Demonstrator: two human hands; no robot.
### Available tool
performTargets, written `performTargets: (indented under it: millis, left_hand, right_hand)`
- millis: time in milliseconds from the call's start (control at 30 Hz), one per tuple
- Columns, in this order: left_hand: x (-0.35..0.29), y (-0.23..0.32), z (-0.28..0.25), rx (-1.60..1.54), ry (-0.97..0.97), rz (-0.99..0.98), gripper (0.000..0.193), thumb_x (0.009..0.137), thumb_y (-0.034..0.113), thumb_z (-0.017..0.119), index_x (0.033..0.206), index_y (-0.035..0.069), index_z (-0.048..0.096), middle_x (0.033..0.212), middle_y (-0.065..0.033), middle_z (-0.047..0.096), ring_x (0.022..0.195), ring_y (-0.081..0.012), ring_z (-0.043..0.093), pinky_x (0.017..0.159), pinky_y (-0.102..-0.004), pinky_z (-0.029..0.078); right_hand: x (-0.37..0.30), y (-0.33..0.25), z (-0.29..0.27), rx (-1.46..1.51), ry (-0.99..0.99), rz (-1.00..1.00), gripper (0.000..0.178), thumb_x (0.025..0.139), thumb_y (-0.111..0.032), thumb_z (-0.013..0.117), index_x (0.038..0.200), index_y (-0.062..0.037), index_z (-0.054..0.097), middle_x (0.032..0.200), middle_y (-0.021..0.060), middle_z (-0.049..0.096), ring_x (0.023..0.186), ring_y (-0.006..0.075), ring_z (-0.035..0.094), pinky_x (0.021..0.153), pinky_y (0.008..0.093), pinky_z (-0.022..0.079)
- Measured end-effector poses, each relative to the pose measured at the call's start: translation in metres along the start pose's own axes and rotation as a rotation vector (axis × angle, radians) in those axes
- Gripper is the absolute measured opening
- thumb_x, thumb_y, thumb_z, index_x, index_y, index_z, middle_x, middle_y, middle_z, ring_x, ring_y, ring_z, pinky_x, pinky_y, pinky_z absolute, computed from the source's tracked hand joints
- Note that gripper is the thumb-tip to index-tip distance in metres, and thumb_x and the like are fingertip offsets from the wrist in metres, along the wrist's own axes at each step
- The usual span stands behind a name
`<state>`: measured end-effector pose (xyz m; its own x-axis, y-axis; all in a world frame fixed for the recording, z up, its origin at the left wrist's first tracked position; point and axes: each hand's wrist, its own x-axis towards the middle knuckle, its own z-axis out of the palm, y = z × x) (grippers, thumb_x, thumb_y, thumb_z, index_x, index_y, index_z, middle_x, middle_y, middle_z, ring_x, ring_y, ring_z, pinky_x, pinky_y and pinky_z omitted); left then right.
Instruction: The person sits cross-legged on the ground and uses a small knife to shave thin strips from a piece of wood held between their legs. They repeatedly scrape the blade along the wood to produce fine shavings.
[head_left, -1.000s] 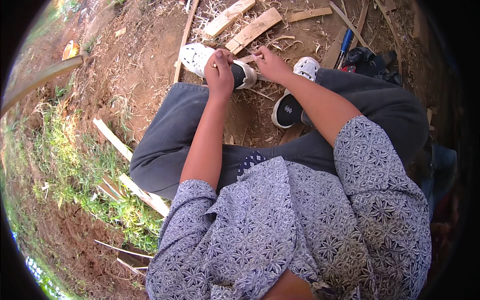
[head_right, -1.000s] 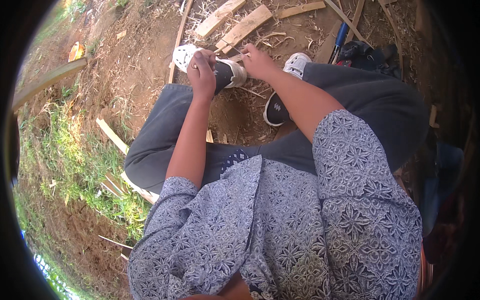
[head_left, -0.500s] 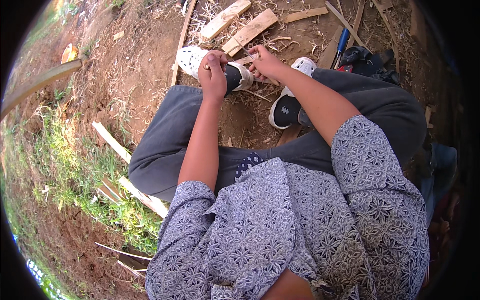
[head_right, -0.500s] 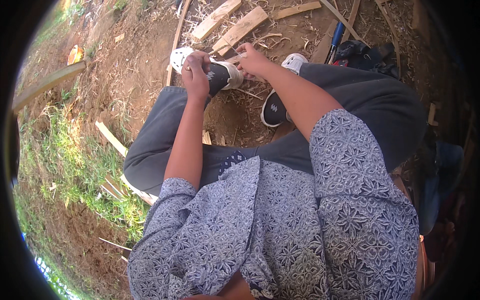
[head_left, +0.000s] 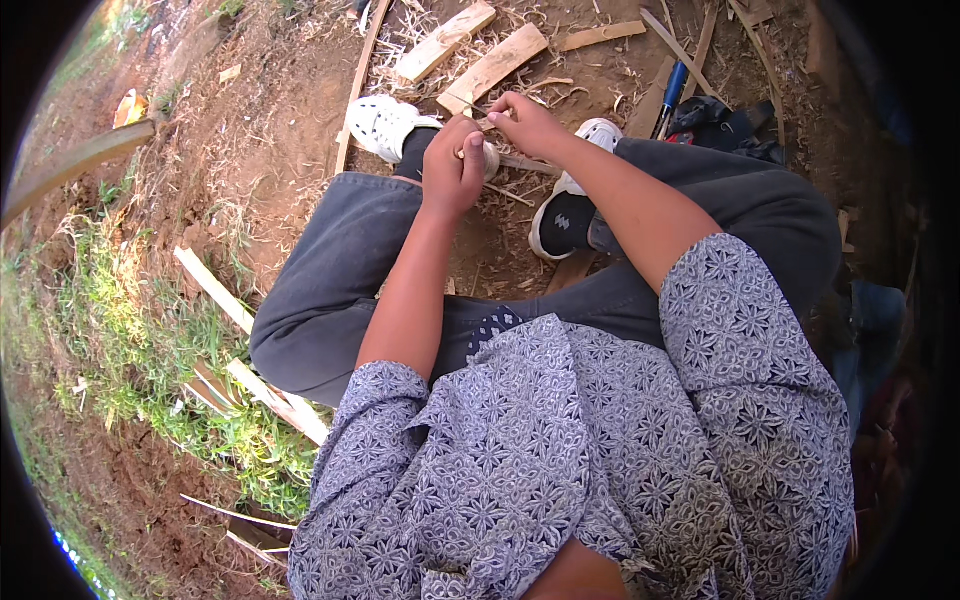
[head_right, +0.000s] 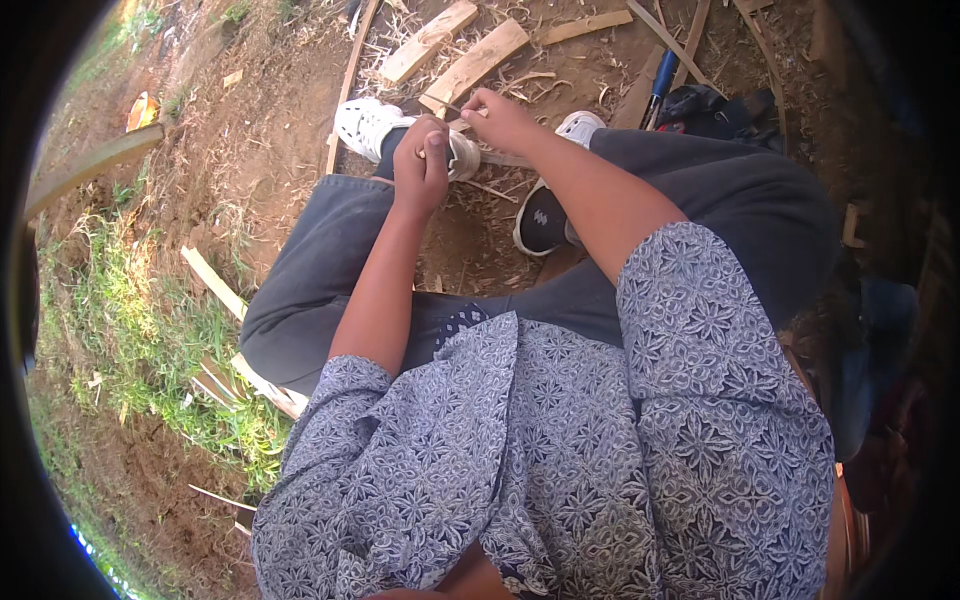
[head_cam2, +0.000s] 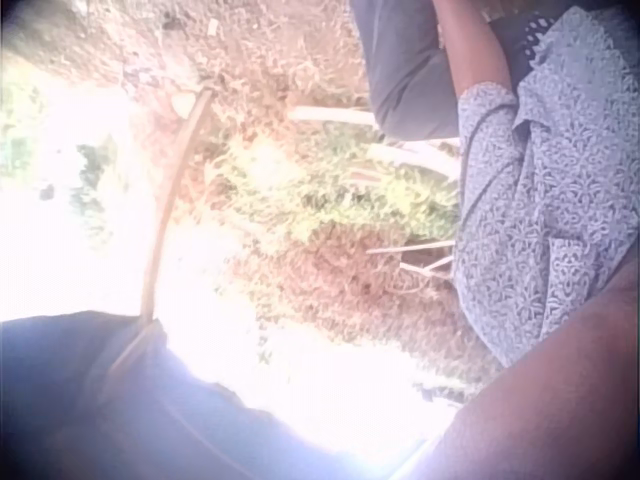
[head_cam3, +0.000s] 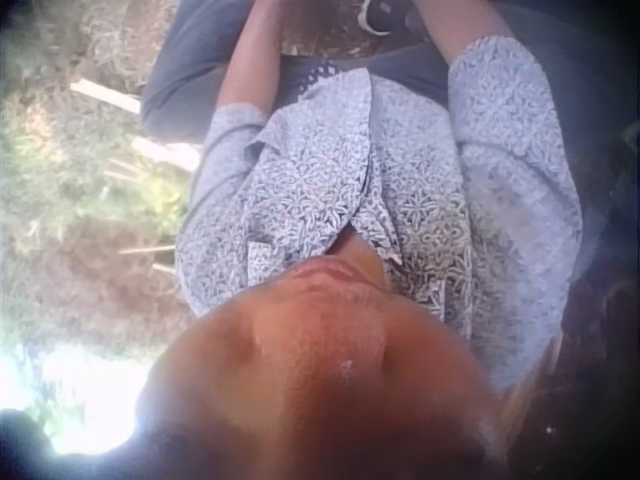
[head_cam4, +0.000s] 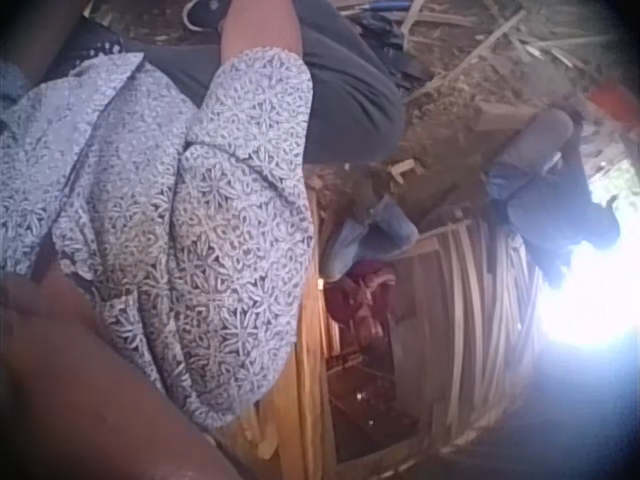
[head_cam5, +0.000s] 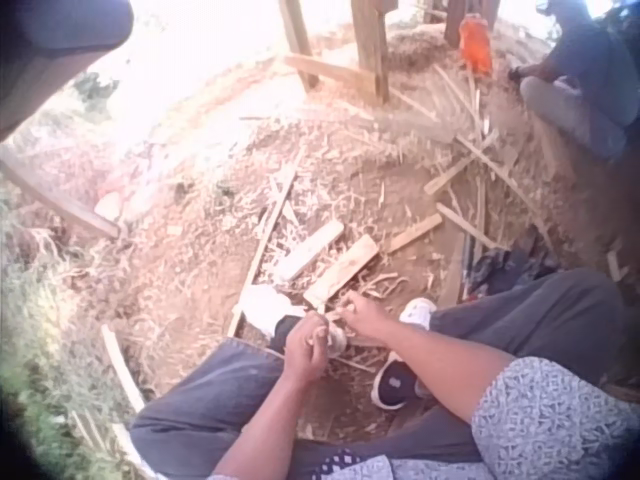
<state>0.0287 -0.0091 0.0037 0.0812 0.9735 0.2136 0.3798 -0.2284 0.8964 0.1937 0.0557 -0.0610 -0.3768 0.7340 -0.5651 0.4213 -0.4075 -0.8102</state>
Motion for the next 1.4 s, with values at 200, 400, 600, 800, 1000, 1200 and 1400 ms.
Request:
performTargets:
  millis: [200,400,600,800,1000,1200,1400]
  left_hand:
    - [-0.006,-0.006,0.000,-0.079,0.082,-0.071,0.042,0.112,0.027,0.044,0.082,-0.002,0.050,0.075,-0.0116,0.049,0.068,-0.0260,0.050,0.067,-0.0368,0.042]
    - [-0.010,-0.007,0.002,-0.079,0.107,-0.048,0.042,0.112,0.027,0.043,0.083,-0.002,0.050,0.075,-0.0112,0.049,0.068,-0.0256,0.050,0.067,-0.0365,0.042]
    - [-0.011,-0.008,0.001,-0.031,0.031,-0.031,0.039,0.109,0.025,0.046,0.081,-0.001,0.049,0.076,-0.0149,0.048,0.069,-0.0340,0.052,0.068,-0.0409,0.044]
    - [-0.007,0.000,0.003,0.037,-0.054,0.024,0.033,0.106,0.023,0.051,0.082,0.001,0.052,0.076,-0.0165,0.050,0.074,-0.0395,0.054,0.070,-0.0453,0.046]
    - [0.000,-0.003,0.001,-0.034,0.030,-0.024,0.038,0.108,0.025,0.047,0.080,0.001,0.051,0.076,-0.0151,0.050,0.071,-0.0369,0.053,0.069,-0.0420,0.045]
    - [0.002,-0.002,-0.003,-0.079,0.124,-0.055,0.044,0.111,0.030,0.044,0.080,0.000,0.053,0.075,-0.0135,0.052,0.069,-0.0312,0.055,0.067,-0.0392,0.045]
    - [-0.002,-0.009,-0.004,-0.077,0.166,-0.094,0.048,0.113,0.033,0.037,0.082,0.000,0.053,0.079,-0.0088,0.057,0.071,-0.0196,0.053,0.068,-0.0333,0.044]
  right_hand:
    - [-0.018,-0.002,0.001,-0.087,0.000,-0.019,0.031,0.100,-0.034,0.064,0.116,-0.0075,0.062,0.093,0.0161,0.072,0.083,0.0273,0.071,0.076,0.0417,0.054]
    - [-0.021,-0.006,0.005,-0.267,0.070,-0.143,0.028,0.103,-0.030,0.063,0.116,-0.0056,0.060,0.100,0.0118,0.072,0.087,0.0217,0.069,0.079,0.0389,0.054]
    - [-0.019,-0.021,0.002,-0.365,0.083,-0.075,0.027,0.100,-0.031,0.063,0.113,-0.0069,0.061,0.101,0.0173,0.072,0.093,0.0314,0.070,0.083,0.0424,0.053]
    - [0.010,-0.014,0.006,-0.342,0.119,0.068,0.025,0.097,-0.031,0.065,0.108,-0.0085,0.063,0.100,0.0200,0.073,0.099,0.0388,0.069,0.087,0.0470,0.053]
    - [0.032,0.034,0.008,-0.191,0.159,0.153,0.025,0.099,-0.031,0.067,0.111,-0.0103,0.063,0.085,0.0075,0.068,0.070,0.0180,0.064,0.065,0.0371,0.051]
    - [0.009,-0.021,-0.012,-0.108,-0.062,0.148,0.022,0.103,-0.031,0.063,0.116,-0.0132,0.058,0.073,0.0012,0.060,0.052,0.0064,0.044,0.044,0.0252,0.033]
    - [-0.012,-0.037,-0.009,-0.335,-0.036,0.005,0.031,0.100,-0.036,0.062,0.117,-0.0102,0.062,0.095,0.0137,0.071,0.082,0.0238,0.069,0.069,0.0398,0.055]
